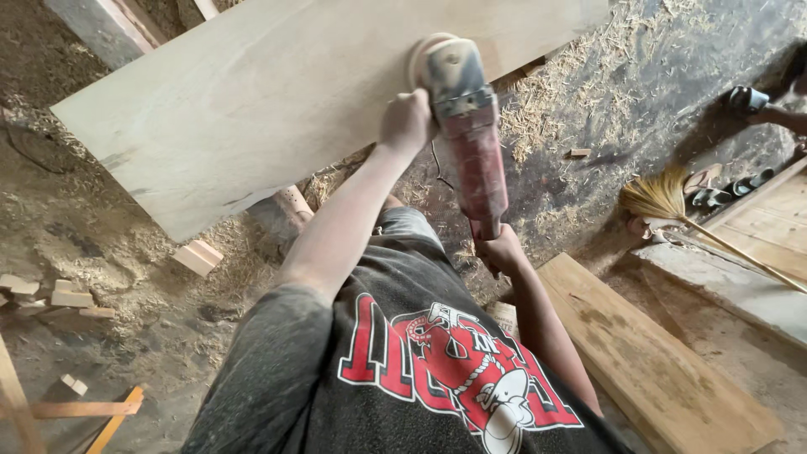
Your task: The person uses a handheld electric sander to smooth the surface of a wooden plank. They move the sander across the wood, flip the plank to sand the other side, and continue sanding.
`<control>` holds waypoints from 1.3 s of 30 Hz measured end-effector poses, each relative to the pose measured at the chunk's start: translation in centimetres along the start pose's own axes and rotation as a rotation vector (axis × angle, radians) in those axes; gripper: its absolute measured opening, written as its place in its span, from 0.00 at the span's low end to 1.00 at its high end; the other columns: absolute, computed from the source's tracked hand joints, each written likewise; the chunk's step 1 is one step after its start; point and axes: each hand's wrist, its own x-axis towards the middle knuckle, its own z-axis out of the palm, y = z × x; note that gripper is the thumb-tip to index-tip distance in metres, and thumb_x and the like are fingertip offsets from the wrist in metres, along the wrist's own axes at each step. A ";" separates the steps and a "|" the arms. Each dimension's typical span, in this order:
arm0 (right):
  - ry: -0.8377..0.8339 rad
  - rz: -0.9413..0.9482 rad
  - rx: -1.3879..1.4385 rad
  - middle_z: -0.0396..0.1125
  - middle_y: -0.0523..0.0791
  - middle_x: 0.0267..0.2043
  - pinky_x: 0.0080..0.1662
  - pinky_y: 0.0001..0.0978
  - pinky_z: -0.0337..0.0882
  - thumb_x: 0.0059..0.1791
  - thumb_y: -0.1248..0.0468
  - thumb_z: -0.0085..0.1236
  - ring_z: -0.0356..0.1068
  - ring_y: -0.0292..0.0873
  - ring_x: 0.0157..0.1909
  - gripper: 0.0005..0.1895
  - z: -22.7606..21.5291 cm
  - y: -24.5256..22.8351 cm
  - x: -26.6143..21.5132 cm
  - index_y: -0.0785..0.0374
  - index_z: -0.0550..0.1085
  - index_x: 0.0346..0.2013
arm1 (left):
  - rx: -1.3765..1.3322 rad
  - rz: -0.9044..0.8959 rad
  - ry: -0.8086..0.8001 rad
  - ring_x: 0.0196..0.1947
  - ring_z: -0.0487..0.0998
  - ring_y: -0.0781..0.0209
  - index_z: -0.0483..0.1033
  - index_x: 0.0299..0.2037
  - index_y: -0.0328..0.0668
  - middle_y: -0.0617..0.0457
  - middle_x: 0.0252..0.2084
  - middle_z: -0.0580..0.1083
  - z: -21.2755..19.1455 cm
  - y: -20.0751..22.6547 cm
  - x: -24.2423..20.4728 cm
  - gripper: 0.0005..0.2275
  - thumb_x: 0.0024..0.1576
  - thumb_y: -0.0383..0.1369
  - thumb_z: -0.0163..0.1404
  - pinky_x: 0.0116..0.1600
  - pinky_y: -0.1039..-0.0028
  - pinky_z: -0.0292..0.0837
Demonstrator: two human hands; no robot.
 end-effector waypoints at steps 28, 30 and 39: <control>-0.159 -0.300 -0.683 0.73 0.51 0.26 0.33 0.38 0.72 0.41 0.58 0.64 0.74 0.44 0.28 0.16 22.5 -8.1 -3.1 0.70 0.77 0.34 | -0.081 -0.406 0.305 0.18 0.78 0.52 0.77 0.27 0.34 0.44 0.23 0.78 -22.6 -20.0 -20.1 0.08 0.59 0.28 0.51 0.25 0.62 0.74; -0.190 -0.358 -0.765 0.76 0.53 0.30 0.39 0.39 0.75 0.39 0.60 0.64 0.78 0.46 0.34 0.17 24.6 -8.1 -3.1 0.70 0.78 0.36 | -0.128 -0.509 0.319 0.16 0.77 0.55 0.76 0.30 0.34 0.46 0.23 0.77 -24.3 -21.8 -23.2 0.06 0.59 0.27 0.50 0.21 0.64 0.73; -0.281 -0.354 -0.888 0.76 0.57 0.39 0.46 0.46 0.74 0.40 0.55 0.63 0.77 0.55 0.43 0.24 28.9 -8.9 -6.5 0.63 0.77 0.47 | -0.010 -0.453 0.568 0.26 0.81 0.45 0.76 0.29 0.32 0.39 0.24 0.77 -27.1 -22.4 -32.5 0.12 0.54 0.32 0.65 0.31 0.60 0.72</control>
